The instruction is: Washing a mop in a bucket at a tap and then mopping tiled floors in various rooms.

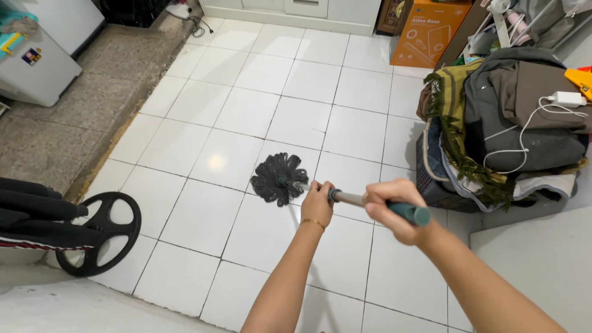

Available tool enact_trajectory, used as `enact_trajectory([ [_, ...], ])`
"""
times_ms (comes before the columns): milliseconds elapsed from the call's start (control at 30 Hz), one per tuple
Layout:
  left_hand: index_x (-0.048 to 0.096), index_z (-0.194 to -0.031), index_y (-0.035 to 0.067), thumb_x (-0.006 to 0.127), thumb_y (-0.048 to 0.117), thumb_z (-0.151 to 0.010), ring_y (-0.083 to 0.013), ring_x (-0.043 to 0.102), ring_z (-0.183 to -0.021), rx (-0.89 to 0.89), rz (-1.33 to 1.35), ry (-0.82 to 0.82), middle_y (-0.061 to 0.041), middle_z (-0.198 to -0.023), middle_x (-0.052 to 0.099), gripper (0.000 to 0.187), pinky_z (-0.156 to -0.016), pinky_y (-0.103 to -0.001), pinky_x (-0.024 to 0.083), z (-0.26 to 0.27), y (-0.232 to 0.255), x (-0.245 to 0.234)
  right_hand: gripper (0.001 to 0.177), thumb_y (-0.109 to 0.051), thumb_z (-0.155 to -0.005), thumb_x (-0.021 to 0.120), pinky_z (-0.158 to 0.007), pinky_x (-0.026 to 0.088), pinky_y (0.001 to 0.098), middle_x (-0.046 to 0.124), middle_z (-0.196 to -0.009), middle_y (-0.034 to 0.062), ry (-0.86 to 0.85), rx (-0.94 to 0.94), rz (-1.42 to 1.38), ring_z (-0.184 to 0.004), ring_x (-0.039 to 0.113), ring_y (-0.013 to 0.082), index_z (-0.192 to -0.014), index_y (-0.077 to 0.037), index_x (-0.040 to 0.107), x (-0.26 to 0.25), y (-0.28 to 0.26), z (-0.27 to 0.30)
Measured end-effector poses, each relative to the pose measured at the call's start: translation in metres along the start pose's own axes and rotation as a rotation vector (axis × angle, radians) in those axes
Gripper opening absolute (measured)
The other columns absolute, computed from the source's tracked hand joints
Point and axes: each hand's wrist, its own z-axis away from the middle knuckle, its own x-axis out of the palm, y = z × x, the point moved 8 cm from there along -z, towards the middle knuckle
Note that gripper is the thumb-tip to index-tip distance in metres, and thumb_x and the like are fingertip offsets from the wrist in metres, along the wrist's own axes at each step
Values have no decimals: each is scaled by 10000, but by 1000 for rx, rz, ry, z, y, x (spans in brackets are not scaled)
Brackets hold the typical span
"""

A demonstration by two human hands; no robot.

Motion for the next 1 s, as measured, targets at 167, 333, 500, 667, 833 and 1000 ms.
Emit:
enact_trajectory([
  [167, 622, -1036, 211, 678, 23, -868, -356, 665, -939, 15, -33, 0, -80, -1164, 573, 258, -792, -479, 550, -20, -46, 35, 301, 8, -851, 581, -452, 330, 309, 438, -534, 28, -30, 58, 96, -453, 404, 122, -636, -51, 378, 12, 43, 18],
  [333, 595, -1049, 233, 671, 3, -869, -377, 686, -939, -72, -113, -73, -72, -1261, 537, 302, -801, -498, 550, -34, -54, 95, 289, 21, -848, 574, -468, 346, 316, 484, -572, 42, 33, 68, 76, -484, 405, 141, -653, -54, 374, -11, 63, 58],
  [500, 567, -1054, 236, 675, -24, -813, -434, 684, -899, 39, 2, -23, -131, -1251, 520, 371, -776, -509, 570, -28, 7, 175, 224, 13, -831, 568, -446, 371, 307, 530, -564, 44, 33, 82, 179, -433, 502, 138, -633, -47, 482, -81, 25, 102],
  [667, 555, -1069, 246, 680, 48, -866, -441, 672, -900, 57, 56, -151, -144, -1243, 512, 310, -796, -536, 538, -13, 102, 239, 257, 21, -831, 573, -481, 344, 315, 450, -583, 55, 74, 134, 262, -472, 427, 159, -643, -43, 409, -142, -12, 153],
  [833, 606, -1082, 275, 667, 45, -860, -389, 672, -994, 188, 145, -186, -111, -1213, 559, 325, -827, -508, 545, 7, 180, 306, 294, 32, -794, 579, -491, 329, 319, 423, -581, 47, 102, 186, 329, -489, 396, 165, -641, -48, 342, -180, -30, 201],
  [1000, 686, -848, 165, 813, 456, -848, -336, 622, -1051, 314, 153, -290, -99, -1042, 617, 318, -876, -466, 533, 39, 235, 327, 307, -19, -772, 599, -504, 346, 314, 427, -571, 35, 100, 224, 231, -525, 394, 165, -632, -77, 332, -189, -30, 253],
])
